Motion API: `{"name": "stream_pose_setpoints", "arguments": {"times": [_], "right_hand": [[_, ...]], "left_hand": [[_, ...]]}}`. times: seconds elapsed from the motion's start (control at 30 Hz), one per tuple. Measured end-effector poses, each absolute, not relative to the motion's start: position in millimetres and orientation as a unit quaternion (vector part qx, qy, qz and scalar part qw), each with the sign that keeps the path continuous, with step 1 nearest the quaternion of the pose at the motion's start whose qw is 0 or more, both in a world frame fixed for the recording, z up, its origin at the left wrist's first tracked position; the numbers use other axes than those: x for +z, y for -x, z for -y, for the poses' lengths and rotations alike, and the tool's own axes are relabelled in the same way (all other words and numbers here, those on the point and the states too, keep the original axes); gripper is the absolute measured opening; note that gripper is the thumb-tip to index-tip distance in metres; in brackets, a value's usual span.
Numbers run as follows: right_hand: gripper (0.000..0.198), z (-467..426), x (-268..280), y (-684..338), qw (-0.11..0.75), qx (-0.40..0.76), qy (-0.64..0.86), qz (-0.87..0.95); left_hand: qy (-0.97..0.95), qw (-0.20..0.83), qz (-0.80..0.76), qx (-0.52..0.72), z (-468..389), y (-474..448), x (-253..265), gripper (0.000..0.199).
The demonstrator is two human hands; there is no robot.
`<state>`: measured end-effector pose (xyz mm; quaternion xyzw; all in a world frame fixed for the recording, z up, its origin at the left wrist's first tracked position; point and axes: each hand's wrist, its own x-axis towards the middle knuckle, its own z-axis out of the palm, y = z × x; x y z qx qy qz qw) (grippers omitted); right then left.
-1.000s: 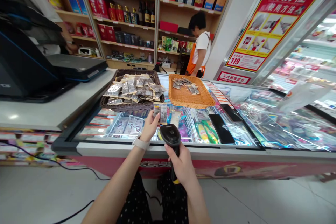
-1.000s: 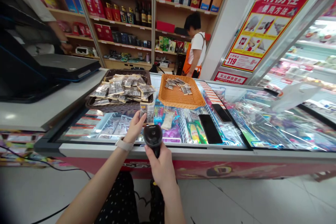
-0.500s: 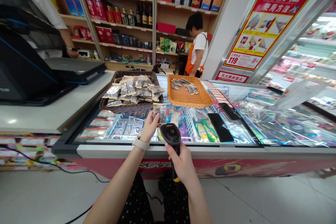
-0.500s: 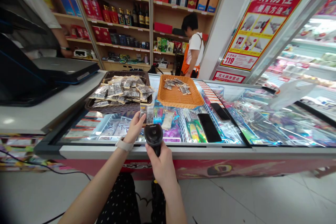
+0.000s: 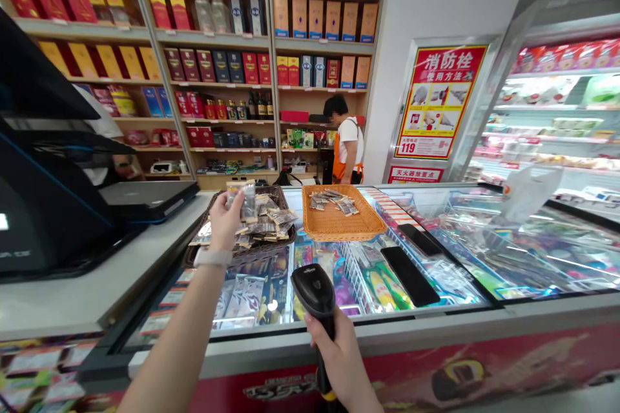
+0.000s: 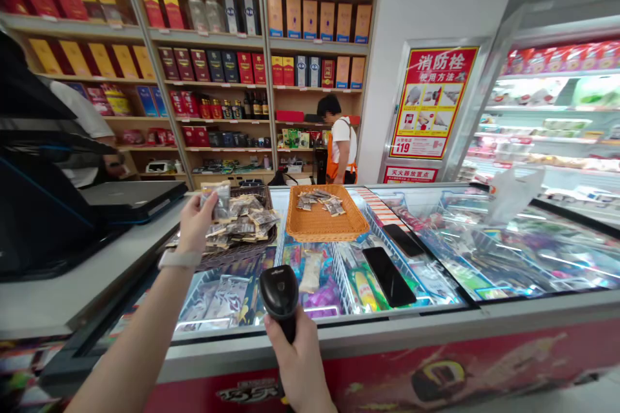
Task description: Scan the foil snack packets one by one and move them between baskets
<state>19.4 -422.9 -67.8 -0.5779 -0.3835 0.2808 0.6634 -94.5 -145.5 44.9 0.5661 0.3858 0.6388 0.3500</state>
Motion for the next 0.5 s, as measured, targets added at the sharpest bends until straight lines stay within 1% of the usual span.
{"name": "stream_pose_setpoints", "arguments": {"times": [0.03,0.1,0.2,0.27,0.37,0.5], "right_hand": [[0.051,423,-69,-18,0.662,0.284,0.576,0.387],[0.052,424,-71,-17,0.661,0.286,0.571,0.394],[0.05,424,-77,-15,0.659,0.28,0.575,0.396],[0.051,423,-82,-15,0.656,0.276,0.58,0.396],[0.056,421,-89,-17,0.654,0.276,0.578,0.403],[0.064,420,-94,-23,0.655,0.281,0.571,0.407]], "left_hand": [[-0.572,0.3,-0.434,0.628,123,95,58,0.042],[-0.621,0.234,-0.525,0.533,85,93,75,0.037],[-0.7,0.133,-0.62,0.329,51,85,76,0.042],[-0.707,0.051,-0.661,0.246,45,80,64,0.047],[-0.695,-0.019,-0.683,0.226,46,79,46,0.05],[-0.7,-0.02,-0.671,0.243,52,83,44,0.049]]}}
